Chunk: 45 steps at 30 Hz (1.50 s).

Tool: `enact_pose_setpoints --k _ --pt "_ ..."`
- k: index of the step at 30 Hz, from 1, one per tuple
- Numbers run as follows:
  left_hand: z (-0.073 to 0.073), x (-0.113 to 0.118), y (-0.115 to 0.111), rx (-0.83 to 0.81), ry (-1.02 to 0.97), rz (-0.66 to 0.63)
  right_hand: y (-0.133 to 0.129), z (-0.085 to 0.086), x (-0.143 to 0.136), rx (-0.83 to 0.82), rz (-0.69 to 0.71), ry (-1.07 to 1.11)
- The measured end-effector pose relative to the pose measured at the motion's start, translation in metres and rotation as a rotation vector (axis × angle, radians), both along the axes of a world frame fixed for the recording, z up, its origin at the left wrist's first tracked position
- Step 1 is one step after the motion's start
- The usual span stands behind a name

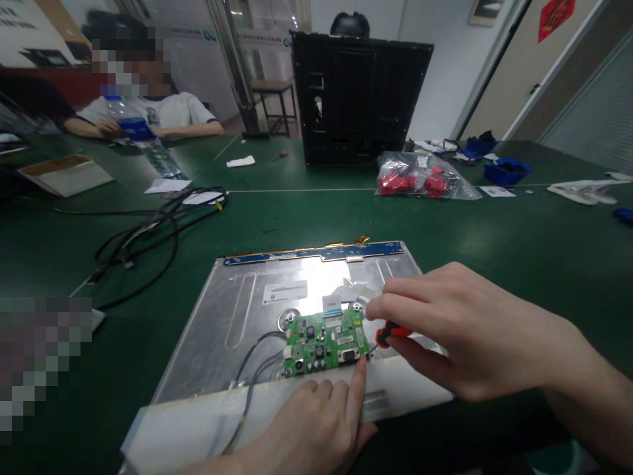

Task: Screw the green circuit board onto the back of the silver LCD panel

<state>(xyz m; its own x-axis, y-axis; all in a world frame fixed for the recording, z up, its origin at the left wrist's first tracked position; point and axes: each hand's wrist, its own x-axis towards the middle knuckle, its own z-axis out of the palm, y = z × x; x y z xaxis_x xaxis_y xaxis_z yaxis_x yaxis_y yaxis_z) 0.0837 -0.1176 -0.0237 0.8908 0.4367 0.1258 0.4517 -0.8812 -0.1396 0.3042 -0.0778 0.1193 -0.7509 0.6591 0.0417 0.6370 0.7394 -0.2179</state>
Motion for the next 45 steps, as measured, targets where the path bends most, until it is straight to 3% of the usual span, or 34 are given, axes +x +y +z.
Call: enact_pose_setpoints --k 8,22,36,45 --pt "0.0005 0.0 -0.0005 -0.002 -0.024 0.006 0.0018 -0.0063 0.0015 0.107 -0.029 -0.006" --pt "-0.0014 -0.0004 -0.0013 0.012 -0.016 -0.002 -0.0007 0.0006 0.0015 -0.047 0.018 0.02" --pt "0.0005 -0.0001 0.0007 -0.001 -0.022 -0.006 0.0007 -0.0053 0.0016 0.084 -0.018 0.001" --pt "-0.0017 -0.0002 -0.0015 0.009 -0.023 0.008 0.0014 -0.0017 0.001 0.008 0.0 0.012"
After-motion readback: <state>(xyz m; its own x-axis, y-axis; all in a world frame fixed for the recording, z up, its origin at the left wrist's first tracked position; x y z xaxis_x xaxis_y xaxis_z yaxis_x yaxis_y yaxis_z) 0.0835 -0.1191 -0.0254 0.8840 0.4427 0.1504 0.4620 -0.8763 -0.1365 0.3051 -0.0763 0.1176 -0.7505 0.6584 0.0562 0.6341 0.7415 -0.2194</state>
